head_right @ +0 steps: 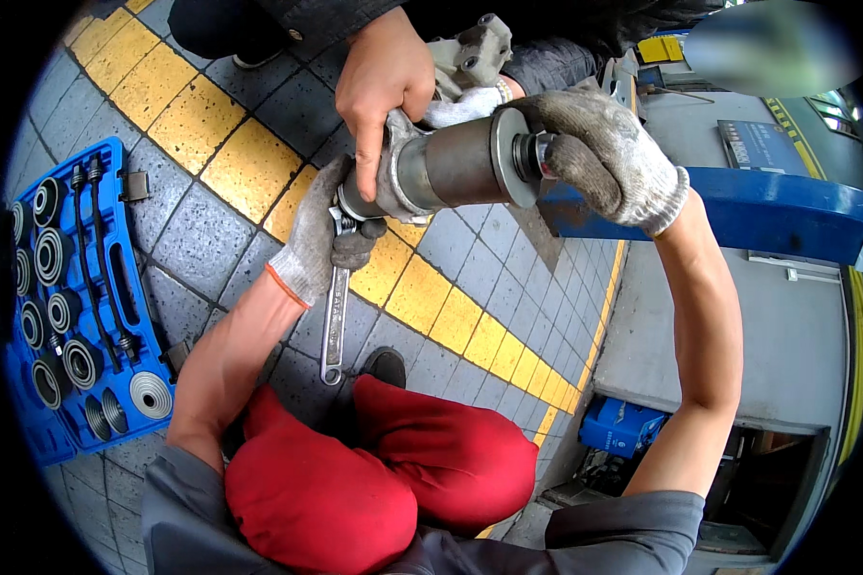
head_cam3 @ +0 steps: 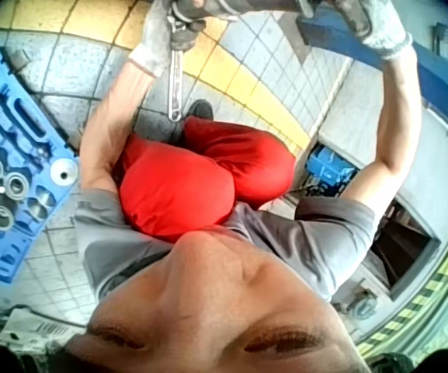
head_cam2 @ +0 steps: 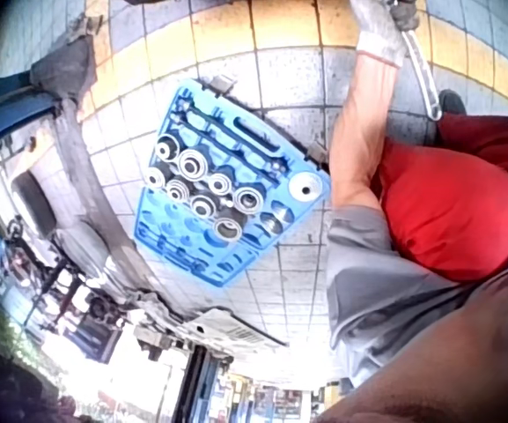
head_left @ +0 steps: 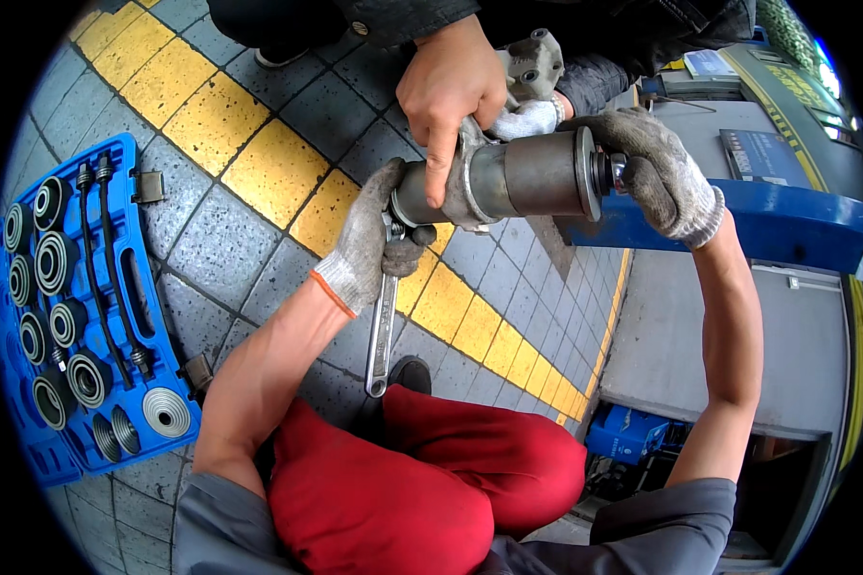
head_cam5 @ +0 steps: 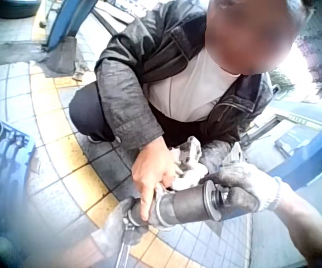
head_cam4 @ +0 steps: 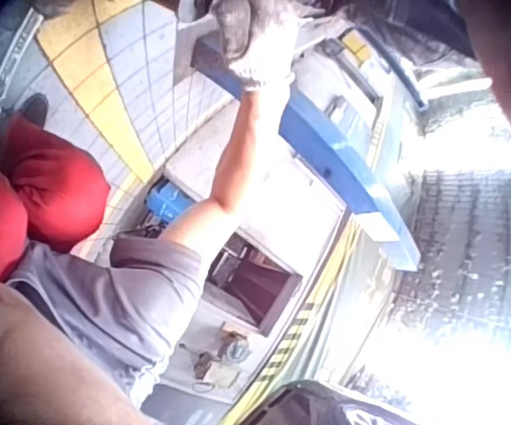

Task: The person sits on the floor and assembles a cylindrical mechanical component with a flange. They use a wrench to tighten bolts on the assembly while another person holds the part steady.

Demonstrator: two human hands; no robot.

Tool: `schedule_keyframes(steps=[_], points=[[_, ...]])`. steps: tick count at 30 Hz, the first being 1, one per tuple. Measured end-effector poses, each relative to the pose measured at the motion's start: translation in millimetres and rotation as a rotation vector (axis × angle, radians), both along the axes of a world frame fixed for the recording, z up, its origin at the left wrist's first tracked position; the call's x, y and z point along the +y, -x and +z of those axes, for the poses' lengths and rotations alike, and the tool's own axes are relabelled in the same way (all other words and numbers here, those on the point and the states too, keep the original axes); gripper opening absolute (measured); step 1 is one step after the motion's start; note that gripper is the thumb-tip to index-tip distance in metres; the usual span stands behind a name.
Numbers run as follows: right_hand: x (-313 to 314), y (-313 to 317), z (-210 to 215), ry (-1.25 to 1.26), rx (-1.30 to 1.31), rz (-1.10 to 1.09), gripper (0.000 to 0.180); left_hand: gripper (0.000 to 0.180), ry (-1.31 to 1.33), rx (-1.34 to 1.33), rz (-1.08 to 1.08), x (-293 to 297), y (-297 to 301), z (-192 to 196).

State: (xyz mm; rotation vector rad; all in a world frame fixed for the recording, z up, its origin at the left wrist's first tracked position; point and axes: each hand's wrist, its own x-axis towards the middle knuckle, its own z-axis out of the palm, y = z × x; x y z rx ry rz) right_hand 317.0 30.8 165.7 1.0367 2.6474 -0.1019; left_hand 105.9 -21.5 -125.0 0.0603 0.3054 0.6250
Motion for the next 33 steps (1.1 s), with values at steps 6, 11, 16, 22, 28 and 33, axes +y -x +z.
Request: schedule_keyframes(steps=[6, 11, 16, 22, 28, 33], points=[[-21.7, 27.1, -4.2, 0.160, 0.124, -0.357, 0.043, 0.059, 0.026, -0.009, 0.080, -2.5, -2.3, -0.5], [-77.7, 31.6, -4.9, 0.127, 0.251, -1.108, 0.061, 0.055, 0.205, 0.075, 0.135, -12.0, -15.1, 26.2], [-108.6, 134.4, 8.5, 0.549, 0.979, -1.898, 0.032, 0.052, 0.126, -0.031, 0.133, -20.3, -10.6, -0.2], [-110.9, 104.3, 21.4, 0.355, 0.719, -1.679, 0.064, 0.055, 0.089, 0.032, 0.114, -18.1, -4.6, 1.2], [-101.3, 38.1, 33.2, 0.053, 0.127, -1.055, 0.056, 0.056, 0.075, -0.064, -0.021, -10.0, -27.6, 16.5], [-46.2, 34.0, 0.3, 0.020, 0.031, -0.371, 0.049, 0.057, 0.045, 0.006, 0.059, -9.0, -3.0, -2.2]])
